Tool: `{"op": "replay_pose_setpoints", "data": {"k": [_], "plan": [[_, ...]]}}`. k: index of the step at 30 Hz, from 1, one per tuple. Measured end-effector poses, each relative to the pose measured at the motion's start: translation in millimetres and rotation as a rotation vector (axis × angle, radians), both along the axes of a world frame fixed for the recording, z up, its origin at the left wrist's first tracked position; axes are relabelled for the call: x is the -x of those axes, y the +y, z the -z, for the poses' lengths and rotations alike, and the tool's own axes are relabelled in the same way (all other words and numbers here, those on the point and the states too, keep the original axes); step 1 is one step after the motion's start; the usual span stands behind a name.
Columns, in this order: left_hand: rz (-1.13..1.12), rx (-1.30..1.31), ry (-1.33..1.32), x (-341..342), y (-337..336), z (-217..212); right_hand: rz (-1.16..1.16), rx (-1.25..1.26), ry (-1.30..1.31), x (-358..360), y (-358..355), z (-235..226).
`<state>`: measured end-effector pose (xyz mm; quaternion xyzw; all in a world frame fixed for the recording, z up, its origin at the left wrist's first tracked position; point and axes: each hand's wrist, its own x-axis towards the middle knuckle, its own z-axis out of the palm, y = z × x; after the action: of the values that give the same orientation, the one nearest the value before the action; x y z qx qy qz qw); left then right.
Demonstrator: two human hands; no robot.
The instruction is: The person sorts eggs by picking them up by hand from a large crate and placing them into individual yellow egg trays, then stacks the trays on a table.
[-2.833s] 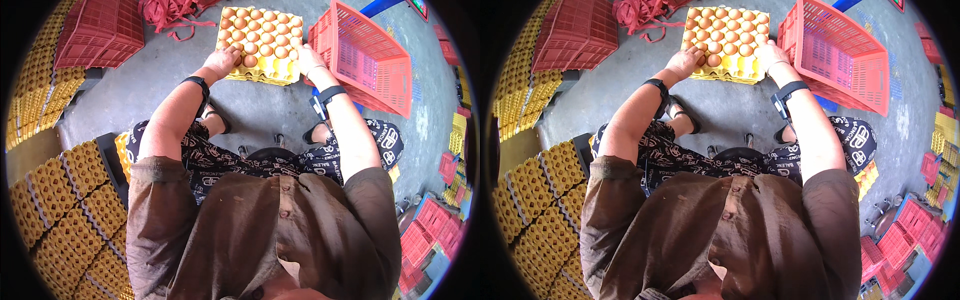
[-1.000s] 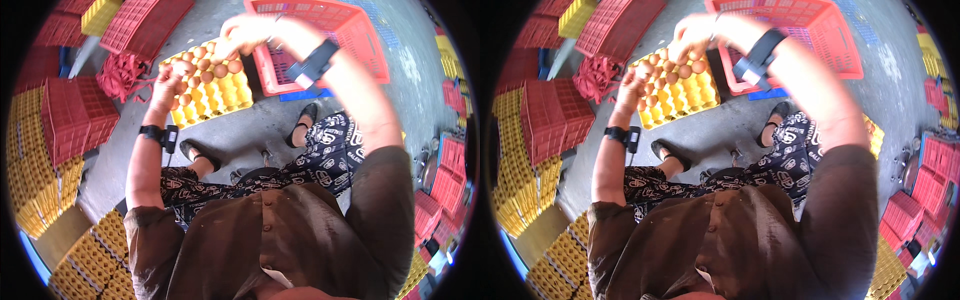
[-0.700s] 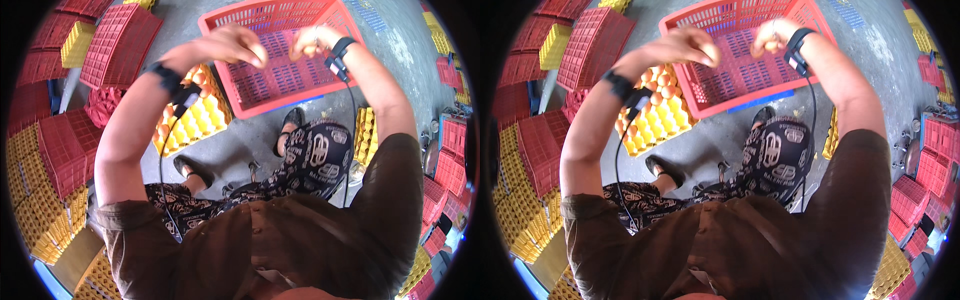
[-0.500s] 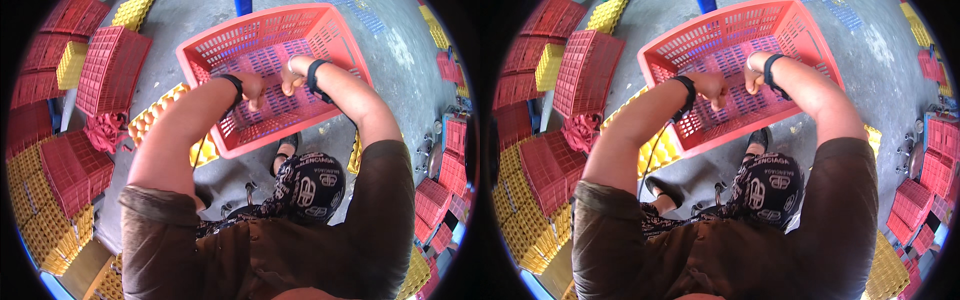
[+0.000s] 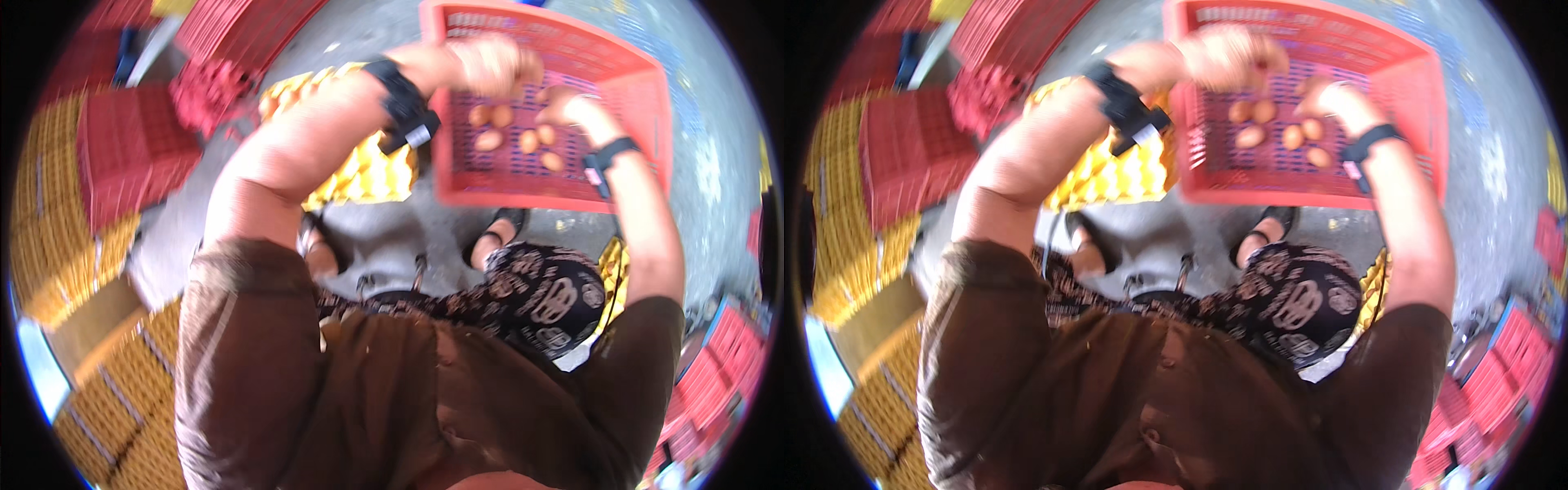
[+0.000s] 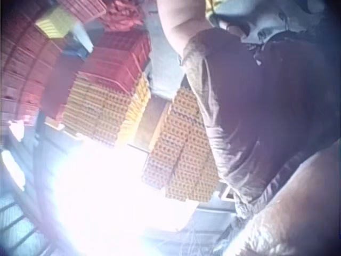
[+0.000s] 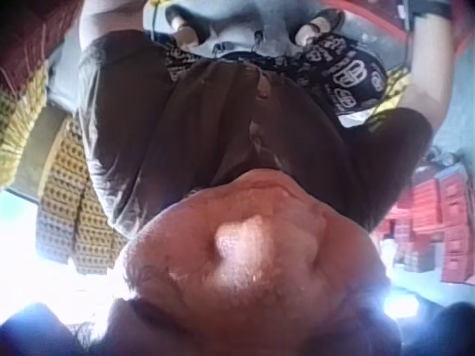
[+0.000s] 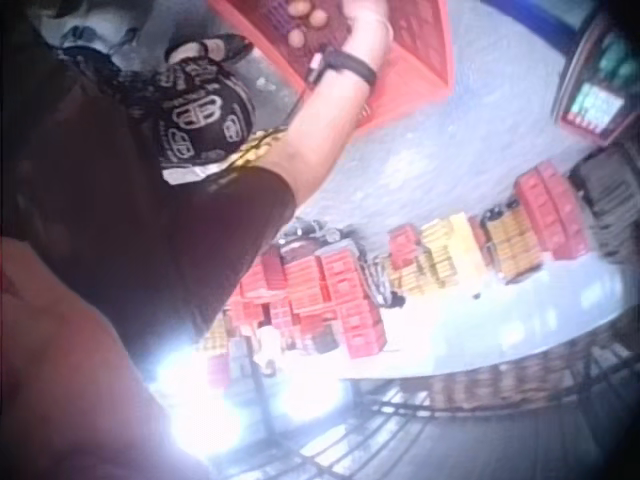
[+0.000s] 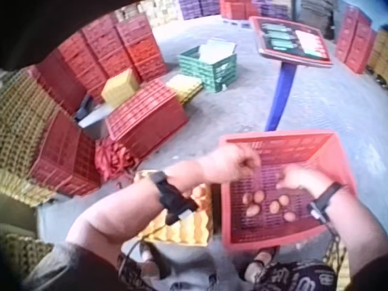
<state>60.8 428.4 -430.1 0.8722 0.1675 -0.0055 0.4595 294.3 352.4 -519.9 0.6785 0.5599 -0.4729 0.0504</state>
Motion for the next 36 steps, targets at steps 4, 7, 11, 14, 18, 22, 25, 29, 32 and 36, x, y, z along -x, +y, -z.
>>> {"op": "replay_pose_setpoints", "data": {"k": [4, 7, 11, 14, 18, 22, 25, 29, 32, 36], "plan": [[-0.353, -0.409, 0.181, 223.2, 41.5, -0.4, -0.211, -0.459, -0.157, 56.1, 40.8, -90.1], [-0.37, -0.416, 0.593, 331.4, -23.5, 53.1, -0.413, -0.542, 0.219, 166.5, 52.2, -139.8], [-0.323, -0.578, 0.584, 391.9, -90.0, 100.4, -0.718, -0.416, -0.19, 304.4, 32.4, -117.0], [-0.498, -0.46, 0.459, 391.8, -87.0, 119.0, -0.579, -0.352, -0.486, 319.6, 9.2, -54.3], [-0.415, -0.628, 0.38, 389.9, -87.6, 108.1, -0.347, -0.503, -0.349, 295.8, 10.8, 29.2], [-0.52, -0.548, 0.338, 386.8, -83.0, 96.7, -0.472, -0.541, -0.485, 296.5, 1.3, 32.7], [-0.484, -0.302, 0.334, 374.6, -87.2, 81.6, -0.378, -0.518, -0.453, 305.8, -1.9, 20.8], [-0.413, -0.525, 0.529, 367.1, -95.6, 102.4, -0.435, -0.595, -0.319, 323.9, -5.9, 1.7], [-0.412, -0.499, 0.554, 349.9, -91.8, 90.5, -0.496, -0.43, -0.388, 323.5, 0.2, 7.1], [-0.626, -0.456, 0.436, 352.1, -90.9, 74.8, -0.492, -0.516, -0.356, 329.3, 1.2, 3.2]]}}
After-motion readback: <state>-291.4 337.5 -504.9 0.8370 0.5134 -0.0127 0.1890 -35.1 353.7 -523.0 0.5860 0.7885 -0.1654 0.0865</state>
